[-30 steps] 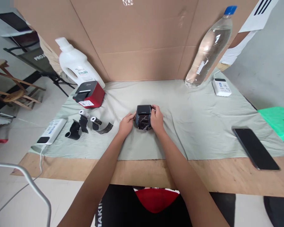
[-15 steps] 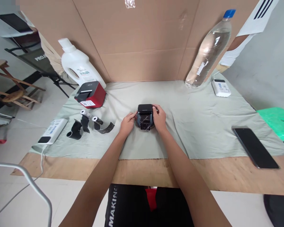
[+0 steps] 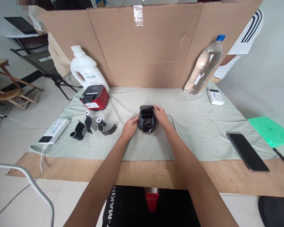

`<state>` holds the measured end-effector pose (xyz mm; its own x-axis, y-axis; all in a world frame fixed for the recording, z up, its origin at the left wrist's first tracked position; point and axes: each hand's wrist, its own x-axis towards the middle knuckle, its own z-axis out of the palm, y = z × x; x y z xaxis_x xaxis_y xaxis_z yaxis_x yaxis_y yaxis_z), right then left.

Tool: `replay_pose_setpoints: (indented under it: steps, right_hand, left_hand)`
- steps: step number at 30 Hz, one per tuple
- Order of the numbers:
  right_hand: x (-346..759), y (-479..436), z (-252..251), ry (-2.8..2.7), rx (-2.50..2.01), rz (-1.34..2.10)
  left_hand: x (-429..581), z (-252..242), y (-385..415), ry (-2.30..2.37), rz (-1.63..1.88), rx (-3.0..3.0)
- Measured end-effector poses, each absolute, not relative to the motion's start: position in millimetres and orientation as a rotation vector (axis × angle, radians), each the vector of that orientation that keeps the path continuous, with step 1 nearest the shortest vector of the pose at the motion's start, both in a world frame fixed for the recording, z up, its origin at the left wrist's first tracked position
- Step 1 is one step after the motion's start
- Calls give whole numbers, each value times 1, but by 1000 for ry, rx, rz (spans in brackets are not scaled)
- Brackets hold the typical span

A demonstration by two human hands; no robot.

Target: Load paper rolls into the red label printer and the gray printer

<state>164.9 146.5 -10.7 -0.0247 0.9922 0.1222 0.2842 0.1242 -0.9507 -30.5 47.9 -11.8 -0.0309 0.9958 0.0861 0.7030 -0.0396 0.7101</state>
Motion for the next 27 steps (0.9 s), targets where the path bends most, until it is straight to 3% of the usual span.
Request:
replay_pose_setpoints:
  steps: [13, 17, 21, 27]
  right_hand:
    - [146, 166, 4, -1572, -1641, 540]
    - [149, 150, 20, -2039, -1660, 339]
    - [143, 148, 43, -2385, -1949, 439]
    - [127, 146, 74, -2422, -1999, 478]
  left_hand:
    - [-23, -12, 28, 2109, 522, 2149]
    - [-21, -19, 26, 2131, 506, 2232]
    - [-20, -22, 23, 2133, 480, 2251]
    - [-19, -22, 12, 2122, 435, 2194]
